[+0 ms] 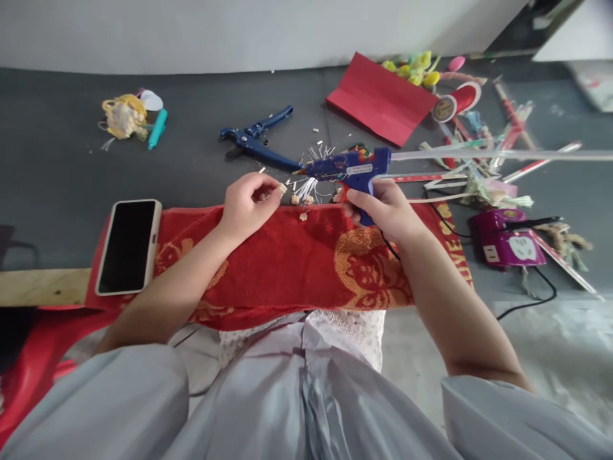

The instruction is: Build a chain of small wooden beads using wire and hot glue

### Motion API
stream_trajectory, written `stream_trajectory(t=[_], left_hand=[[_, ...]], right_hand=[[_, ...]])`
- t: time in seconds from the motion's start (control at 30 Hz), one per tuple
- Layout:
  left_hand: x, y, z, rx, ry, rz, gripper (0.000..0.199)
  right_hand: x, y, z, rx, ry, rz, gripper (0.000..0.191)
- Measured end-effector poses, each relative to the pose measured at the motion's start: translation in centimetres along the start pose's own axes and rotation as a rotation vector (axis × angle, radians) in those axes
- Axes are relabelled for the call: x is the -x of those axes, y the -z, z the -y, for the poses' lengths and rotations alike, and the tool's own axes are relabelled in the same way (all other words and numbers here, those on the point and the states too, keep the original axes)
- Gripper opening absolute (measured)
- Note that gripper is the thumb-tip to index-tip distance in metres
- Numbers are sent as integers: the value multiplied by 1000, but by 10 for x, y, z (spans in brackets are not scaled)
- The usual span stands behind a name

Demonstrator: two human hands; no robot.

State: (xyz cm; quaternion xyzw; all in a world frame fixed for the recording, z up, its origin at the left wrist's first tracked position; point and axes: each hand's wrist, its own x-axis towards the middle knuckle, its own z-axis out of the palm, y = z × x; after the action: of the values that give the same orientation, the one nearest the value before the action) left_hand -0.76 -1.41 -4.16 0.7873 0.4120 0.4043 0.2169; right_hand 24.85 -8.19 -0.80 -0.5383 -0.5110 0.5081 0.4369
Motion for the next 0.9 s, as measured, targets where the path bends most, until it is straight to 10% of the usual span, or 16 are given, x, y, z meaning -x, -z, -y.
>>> stream_trajectory(t=[0.2,0.53,0.9], left_hand=[[4,5,-6,-105,-149,-81,5],[4,3,-21,146,271,81,17],[5,2,-23,228,304,111,17]], right_hand=[[4,2,-14,90,133,81,59],[9,3,-21,346,237,98,53],[9,5,-25,370,226,76,50]])
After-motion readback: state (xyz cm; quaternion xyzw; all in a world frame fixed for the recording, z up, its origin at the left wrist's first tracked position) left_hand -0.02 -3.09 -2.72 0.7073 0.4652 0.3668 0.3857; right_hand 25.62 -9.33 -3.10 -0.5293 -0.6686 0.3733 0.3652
